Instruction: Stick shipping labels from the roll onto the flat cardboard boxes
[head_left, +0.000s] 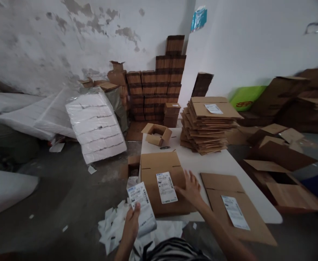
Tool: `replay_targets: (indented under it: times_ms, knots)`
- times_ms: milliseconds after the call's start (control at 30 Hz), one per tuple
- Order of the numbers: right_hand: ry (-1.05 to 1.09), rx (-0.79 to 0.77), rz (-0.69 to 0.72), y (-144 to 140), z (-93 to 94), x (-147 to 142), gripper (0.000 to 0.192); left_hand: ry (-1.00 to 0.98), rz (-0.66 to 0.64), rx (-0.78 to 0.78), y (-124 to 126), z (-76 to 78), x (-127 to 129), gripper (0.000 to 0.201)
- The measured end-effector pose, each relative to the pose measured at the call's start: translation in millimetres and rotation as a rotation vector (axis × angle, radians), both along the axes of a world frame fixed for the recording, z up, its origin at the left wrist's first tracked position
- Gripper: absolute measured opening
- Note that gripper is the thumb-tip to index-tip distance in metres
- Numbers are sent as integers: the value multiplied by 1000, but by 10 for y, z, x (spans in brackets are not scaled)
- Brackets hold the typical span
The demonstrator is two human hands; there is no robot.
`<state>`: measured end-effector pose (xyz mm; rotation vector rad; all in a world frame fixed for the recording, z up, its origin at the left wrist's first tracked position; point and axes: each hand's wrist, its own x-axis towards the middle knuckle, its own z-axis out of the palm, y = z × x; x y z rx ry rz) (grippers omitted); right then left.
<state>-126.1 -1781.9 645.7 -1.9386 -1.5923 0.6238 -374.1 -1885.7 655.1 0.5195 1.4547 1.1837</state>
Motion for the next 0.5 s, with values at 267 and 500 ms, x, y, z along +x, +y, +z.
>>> replay_targets:
  times_ms: [267,500]
  knots:
    - [376,89,-171,-17,-77,681,55,-298,54,-88,101,-15,47,37]
    - [581,8,-221,-64,89,883,57,-485,75,-80,195,303,153,54]
